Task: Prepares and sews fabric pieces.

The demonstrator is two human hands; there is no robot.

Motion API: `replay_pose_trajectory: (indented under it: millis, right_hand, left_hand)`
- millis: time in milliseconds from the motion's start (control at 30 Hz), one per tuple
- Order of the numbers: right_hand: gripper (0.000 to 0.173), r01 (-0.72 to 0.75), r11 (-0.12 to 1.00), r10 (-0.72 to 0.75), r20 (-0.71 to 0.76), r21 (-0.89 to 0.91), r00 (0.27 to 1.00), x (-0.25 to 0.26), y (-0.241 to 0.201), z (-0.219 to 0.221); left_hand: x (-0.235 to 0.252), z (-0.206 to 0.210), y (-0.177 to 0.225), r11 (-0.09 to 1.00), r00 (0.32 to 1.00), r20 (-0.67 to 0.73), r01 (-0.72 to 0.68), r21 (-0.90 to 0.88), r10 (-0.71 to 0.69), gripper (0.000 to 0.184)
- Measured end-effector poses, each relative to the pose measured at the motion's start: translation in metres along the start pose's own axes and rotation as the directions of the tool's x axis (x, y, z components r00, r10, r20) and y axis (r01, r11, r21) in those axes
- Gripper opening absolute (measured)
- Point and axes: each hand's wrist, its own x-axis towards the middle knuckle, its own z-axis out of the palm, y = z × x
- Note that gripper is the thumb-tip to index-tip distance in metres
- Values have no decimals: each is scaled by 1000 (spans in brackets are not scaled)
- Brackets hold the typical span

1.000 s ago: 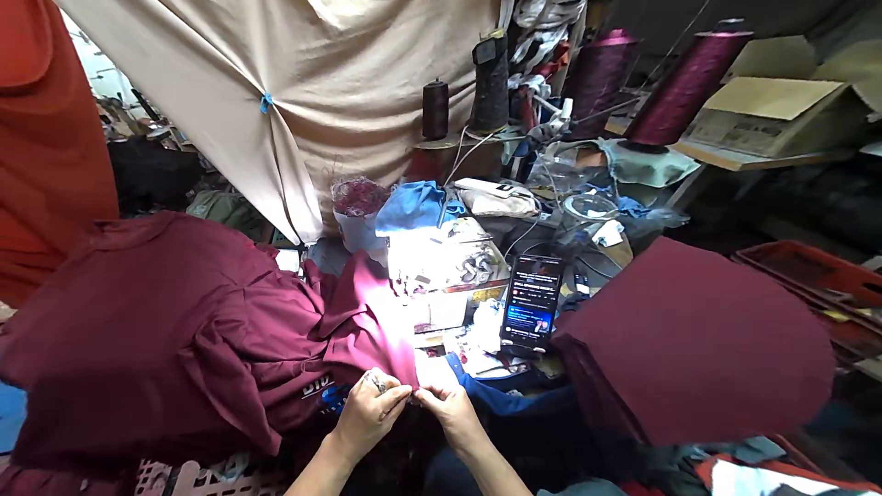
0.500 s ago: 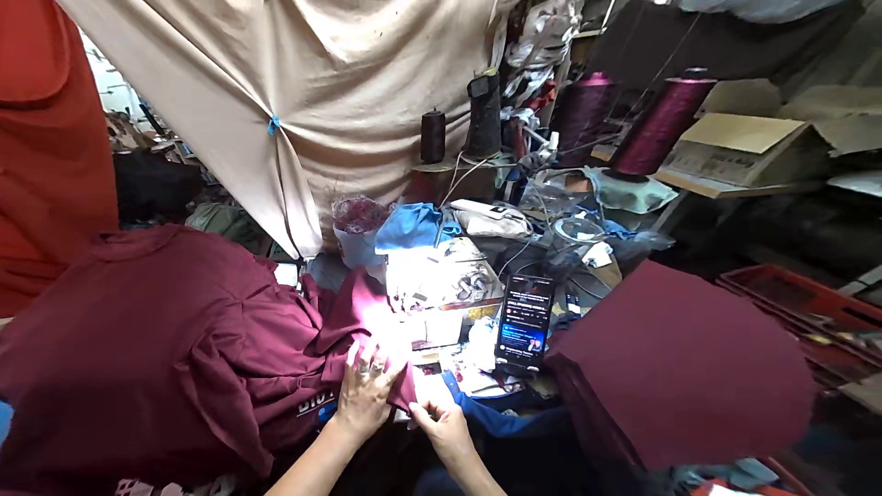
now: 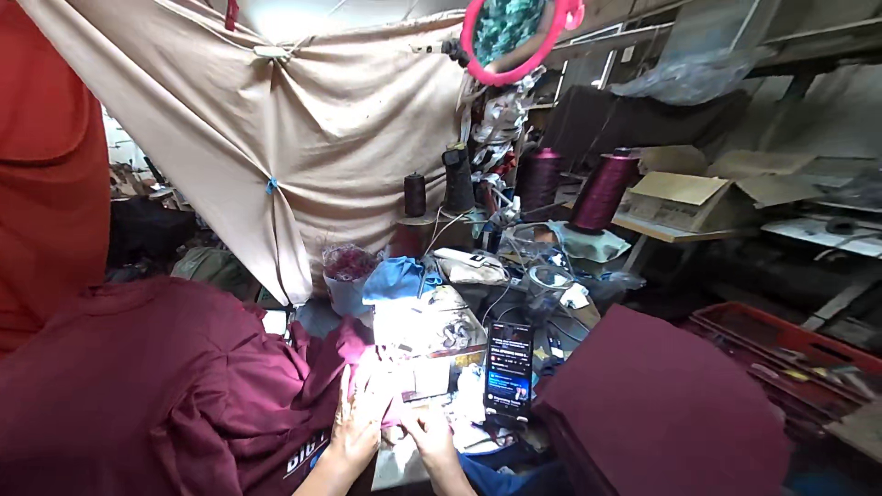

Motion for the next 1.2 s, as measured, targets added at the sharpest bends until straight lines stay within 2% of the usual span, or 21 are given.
replay_pose_trajectory:
  millis: [100,200,300,400,500,533,600,633,733,800,867,900,967,1033,1133,1200]
  right_hand:
    - [19,-96,995,96,-19,-20,995,28,-13,7]
    - [29,-165,986,165,3,21,986,47,-19,13]
    - [21,-179,981,176,43,75,984,57,-15,17]
    - [21,-167,984,164,37,67,986,54,-16,16]
    - [21,-178,983,177,31,51,984,53,-19,16]
    - [22,-188,982,186,39,36,982,53,-19,16]
    - [24,-211,977,210,53,11,976,54,-17,16]
    - [25,-224,974,223,66,15,973,57,-12,15]
    - [27,-261,962,253,108,75,961,56,-10,13]
    - [24,-213,976,209,76,41,975,52,-10,14]
    - [29,-159,979,161,9,-126,987,48,-15,14]
    - [33,-129,970,127,-22,-205,992,47,-16,13]
    - [36,10,948,-23,-36,-318,999,45,-16,11]
    - [34,118,902,-98,70,-415,993,42,-20,6]
    - [34,172,863,-7,330,-475,944,34,-30,-7]
    - [36,218,832,-33,346,-510,938,33,-25,-11]
  left_hand:
    - [6,8,-12,998,992,-122,-37,-59,30,37]
    - [12,8,-22,991,992,-122,-25,-133,9,32]
    - [17,9,-30,982,988,-156,-24,-185,-6,28]
    - [18,11,-33,976,991,-134,-14,-216,-15,27]
    - [28,5,-29,969,991,76,126,-212,-112,32]
    - [36,-1,-27,958,962,209,215,-192,-174,36]
    - [56,-11,-22,931,862,423,351,-100,-279,42]
    - [62,-12,-21,930,832,469,364,-58,-296,43]
    - [63,-11,-17,945,841,459,328,-11,-286,43]
    - [58,-10,-17,942,830,475,336,-8,-292,44]
    - [49,-15,-16,928,832,469,366,-65,-296,44]
    - [41,-18,-14,922,859,419,372,-111,-296,43]
    - [28,-28,-8,929,880,389,346,-131,-273,42]
    - [15,-38,-2,944,890,389,305,-127,-236,37]
    - [4,-62,12,946,856,484,286,-153,-180,35]
    - [1,-72,20,937,851,501,289,-195,-159,35]
